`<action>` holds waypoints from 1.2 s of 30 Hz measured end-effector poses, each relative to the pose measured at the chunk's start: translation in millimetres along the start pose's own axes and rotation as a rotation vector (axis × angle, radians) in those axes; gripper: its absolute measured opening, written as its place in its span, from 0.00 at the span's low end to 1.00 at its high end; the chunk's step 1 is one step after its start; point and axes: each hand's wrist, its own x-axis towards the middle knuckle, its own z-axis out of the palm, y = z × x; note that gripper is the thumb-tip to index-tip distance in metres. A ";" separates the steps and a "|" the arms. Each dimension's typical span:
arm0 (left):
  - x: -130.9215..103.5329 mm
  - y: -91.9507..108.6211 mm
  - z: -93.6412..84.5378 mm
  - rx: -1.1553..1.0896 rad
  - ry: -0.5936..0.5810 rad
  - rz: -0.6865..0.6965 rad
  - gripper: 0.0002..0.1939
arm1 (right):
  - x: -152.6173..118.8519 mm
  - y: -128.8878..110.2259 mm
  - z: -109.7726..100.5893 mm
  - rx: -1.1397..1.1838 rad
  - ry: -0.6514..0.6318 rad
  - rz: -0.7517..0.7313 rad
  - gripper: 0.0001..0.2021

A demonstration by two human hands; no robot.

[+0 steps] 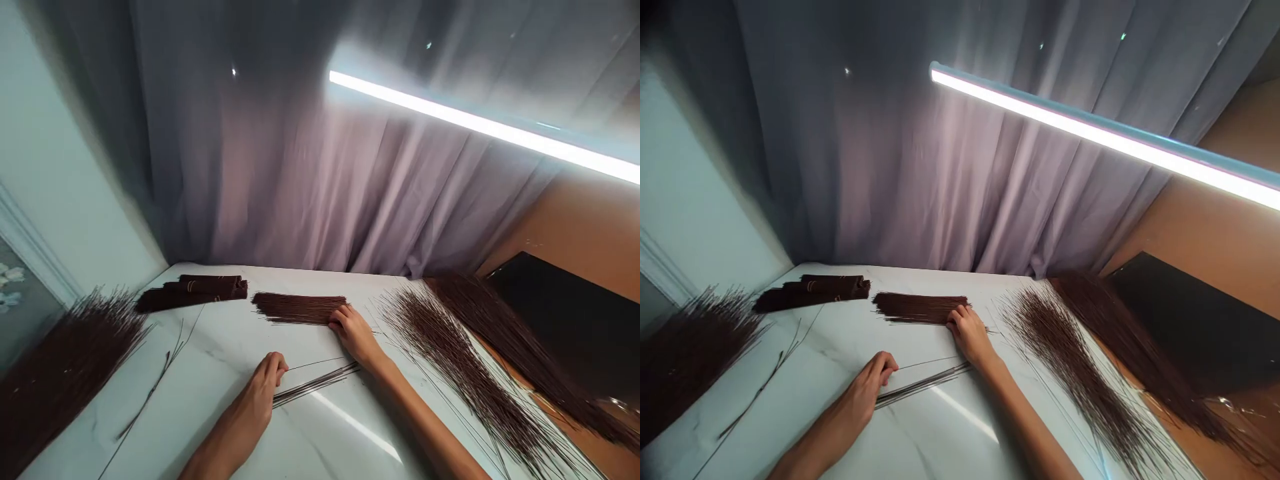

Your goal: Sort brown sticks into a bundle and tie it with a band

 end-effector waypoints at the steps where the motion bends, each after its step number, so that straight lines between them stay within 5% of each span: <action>1: -0.8 -3.8 -1.3 0.004 -0.026 -0.032 0.13 | 0.9 1.6 2.8 -0.013 -0.005 -0.007 0.04; 5: -1.0 -15.7 -2.2 0.135 -0.132 -0.134 0.19 | 2.0 6.8 8.0 -0.084 -0.036 -0.069 0.06; 12: 7.1 -24.7 5.2 0.527 -0.007 0.010 0.15 | 4.1 6.3 12.6 -0.145 -0.046 -0.078 0.09; 16: 8.3 -27.7 2.2 0.587 -0.059 0.018 0.22 | 3.8 10.9 13.1 -0.101 -0.027 -0.060 0.03; 24: 6.6 -28.4 6.9 0.424 0.009 0.084 0.16 | 8.9 9.3 14.3 -0.064 -0.014 -0.113 0.09; 30: 11.2 -13.1 -2.3 0.301 -0.014 -0.052 0.17 | 10.1 0.8 9.5 0.002 0.039 -0.070 0.10; 36: 11.1 -14.4 6.4 -0.085 0.022 -0.151 0.20 | 5.3 -8.7 -3.8 0.115 0.123 0.040 0.11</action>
